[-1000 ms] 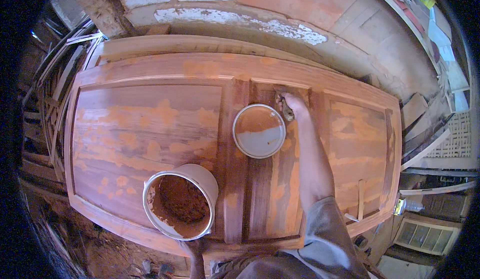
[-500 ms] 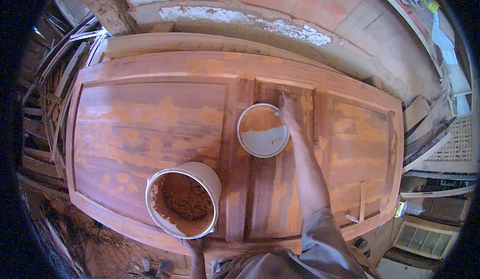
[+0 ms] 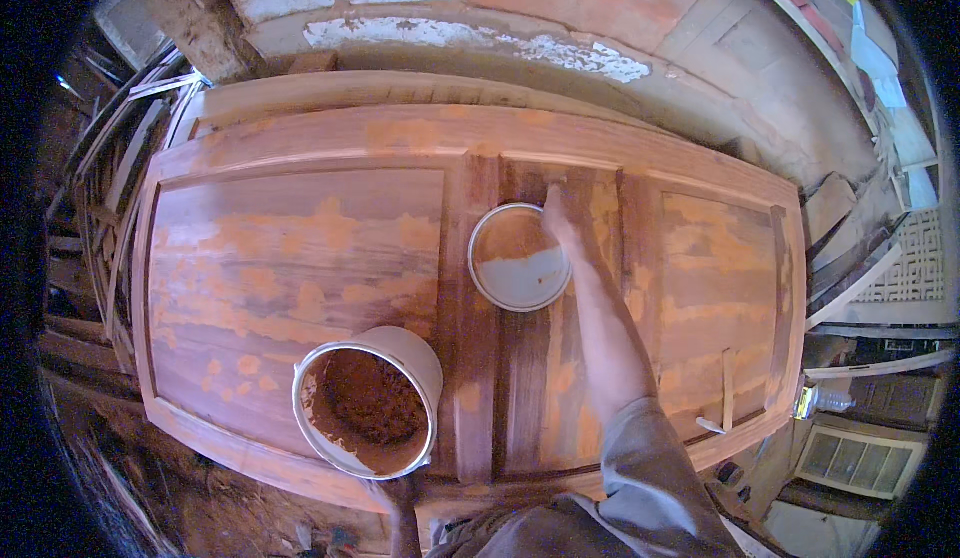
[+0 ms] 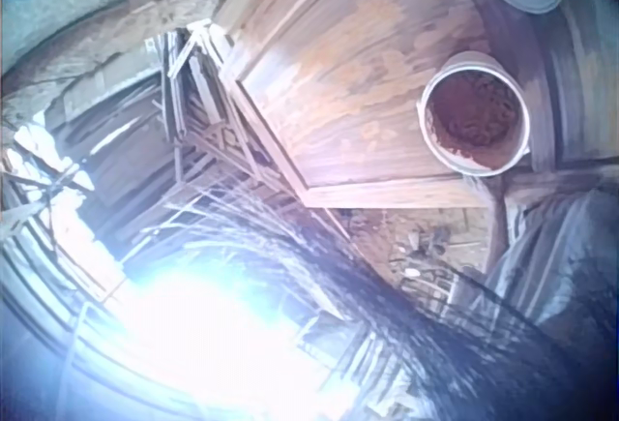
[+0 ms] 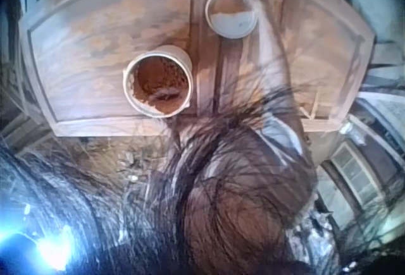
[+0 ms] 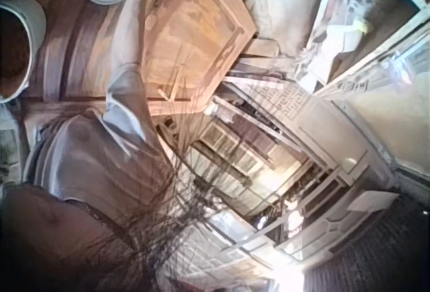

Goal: The person applies wood putty to the panels and frame of a wooden door using a putty knife and their fingers.

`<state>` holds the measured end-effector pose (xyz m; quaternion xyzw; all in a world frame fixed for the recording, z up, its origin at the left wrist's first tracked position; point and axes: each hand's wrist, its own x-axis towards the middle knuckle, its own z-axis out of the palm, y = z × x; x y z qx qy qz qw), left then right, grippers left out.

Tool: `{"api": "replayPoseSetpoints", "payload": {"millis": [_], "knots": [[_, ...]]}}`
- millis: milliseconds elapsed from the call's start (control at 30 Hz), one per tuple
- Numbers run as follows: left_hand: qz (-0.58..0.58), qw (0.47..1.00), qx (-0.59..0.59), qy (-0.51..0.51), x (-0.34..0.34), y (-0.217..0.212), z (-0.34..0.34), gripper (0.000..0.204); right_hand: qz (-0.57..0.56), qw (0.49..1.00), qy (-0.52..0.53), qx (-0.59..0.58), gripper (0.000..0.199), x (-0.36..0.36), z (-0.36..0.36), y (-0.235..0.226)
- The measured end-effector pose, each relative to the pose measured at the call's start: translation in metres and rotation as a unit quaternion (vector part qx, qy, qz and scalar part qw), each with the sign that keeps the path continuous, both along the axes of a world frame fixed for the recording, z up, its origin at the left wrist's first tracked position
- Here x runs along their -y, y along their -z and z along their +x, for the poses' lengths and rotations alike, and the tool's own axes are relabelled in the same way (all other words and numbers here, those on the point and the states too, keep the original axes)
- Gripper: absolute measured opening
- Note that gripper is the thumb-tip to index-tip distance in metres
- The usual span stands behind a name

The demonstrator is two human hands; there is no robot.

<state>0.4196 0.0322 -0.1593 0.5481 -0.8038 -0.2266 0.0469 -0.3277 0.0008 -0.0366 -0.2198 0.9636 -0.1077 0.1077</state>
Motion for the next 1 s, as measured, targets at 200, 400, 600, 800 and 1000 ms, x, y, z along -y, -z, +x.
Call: {"api": "replayPoseSetpoints", "payload": {"millis": [200,400,600,800,1000], "knots": [[-0.124,0.991,-0.052,0.027,0.020,-0.076,-0.072,0.088,-0.156,0.931,0.061,0.324,0.032,-0.012,-0.008,-0.115],[-0.127,0.987,-0.075,0.058,0.030,-0.100,-0.086,0.084,-0.338,0.813,0.225,0.418,0.013,-0.028,-0.007,-0.080],[-0.107,0.990,-0.070,0.066,0.030,-0.097,-0.090,0.084,-0.345,0.781,0.247,0.458,0.021,-0.019,-0.019,-0.046],[-0.065,0.995,-0.063,-0.051,-0.011,0.016,0.026,0.091,-0.390,0.781,0.220,0.435,0.021,0.021,0.013,-0.074],[-0.081,0.996,0.006,0.047,0.015,-0.060,-0.048,0.095,-0.172,0.981,0.038,0.084,0.046,-0.027,0.021,-0.055]]}}
